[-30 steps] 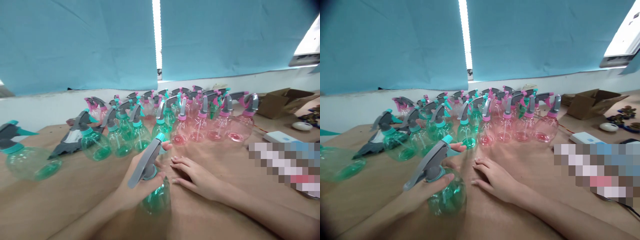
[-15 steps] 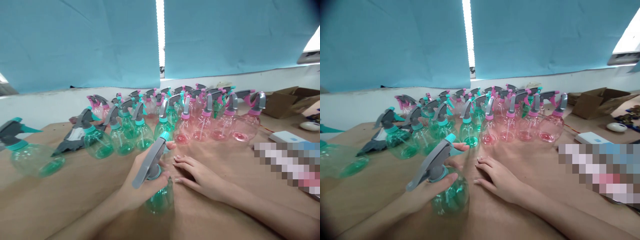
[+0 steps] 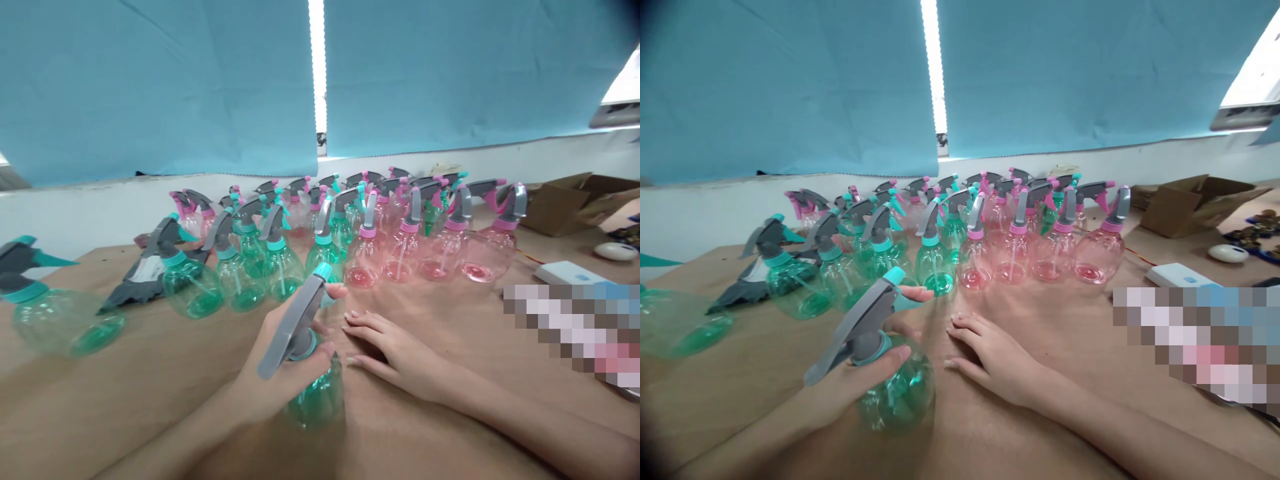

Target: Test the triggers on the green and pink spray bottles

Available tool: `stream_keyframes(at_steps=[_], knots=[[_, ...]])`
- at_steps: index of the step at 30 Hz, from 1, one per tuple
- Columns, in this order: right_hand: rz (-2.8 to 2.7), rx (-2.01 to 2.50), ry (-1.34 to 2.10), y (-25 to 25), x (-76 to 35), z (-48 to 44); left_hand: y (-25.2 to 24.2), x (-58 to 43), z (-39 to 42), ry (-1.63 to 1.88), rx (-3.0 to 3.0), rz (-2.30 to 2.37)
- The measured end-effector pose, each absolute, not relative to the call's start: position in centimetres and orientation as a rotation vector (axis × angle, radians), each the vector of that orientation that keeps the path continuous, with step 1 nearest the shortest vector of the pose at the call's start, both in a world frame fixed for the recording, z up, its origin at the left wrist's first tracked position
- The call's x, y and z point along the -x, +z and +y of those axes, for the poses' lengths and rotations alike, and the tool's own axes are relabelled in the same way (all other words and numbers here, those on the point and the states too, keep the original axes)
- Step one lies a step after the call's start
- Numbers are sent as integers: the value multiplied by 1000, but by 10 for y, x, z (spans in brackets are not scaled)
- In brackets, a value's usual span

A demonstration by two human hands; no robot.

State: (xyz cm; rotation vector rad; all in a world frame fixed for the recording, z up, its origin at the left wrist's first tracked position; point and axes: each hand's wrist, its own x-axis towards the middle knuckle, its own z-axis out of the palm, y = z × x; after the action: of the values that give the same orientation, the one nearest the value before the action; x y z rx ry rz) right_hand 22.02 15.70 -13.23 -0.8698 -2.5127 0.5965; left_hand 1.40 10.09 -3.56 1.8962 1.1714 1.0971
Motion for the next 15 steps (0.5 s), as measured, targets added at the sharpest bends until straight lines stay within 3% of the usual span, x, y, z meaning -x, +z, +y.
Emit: stream_keyframes(at_steps=[15], knots=[[-2502,850,605,-131,-221,157,-31,-13,99,1028,-1925,1258]])
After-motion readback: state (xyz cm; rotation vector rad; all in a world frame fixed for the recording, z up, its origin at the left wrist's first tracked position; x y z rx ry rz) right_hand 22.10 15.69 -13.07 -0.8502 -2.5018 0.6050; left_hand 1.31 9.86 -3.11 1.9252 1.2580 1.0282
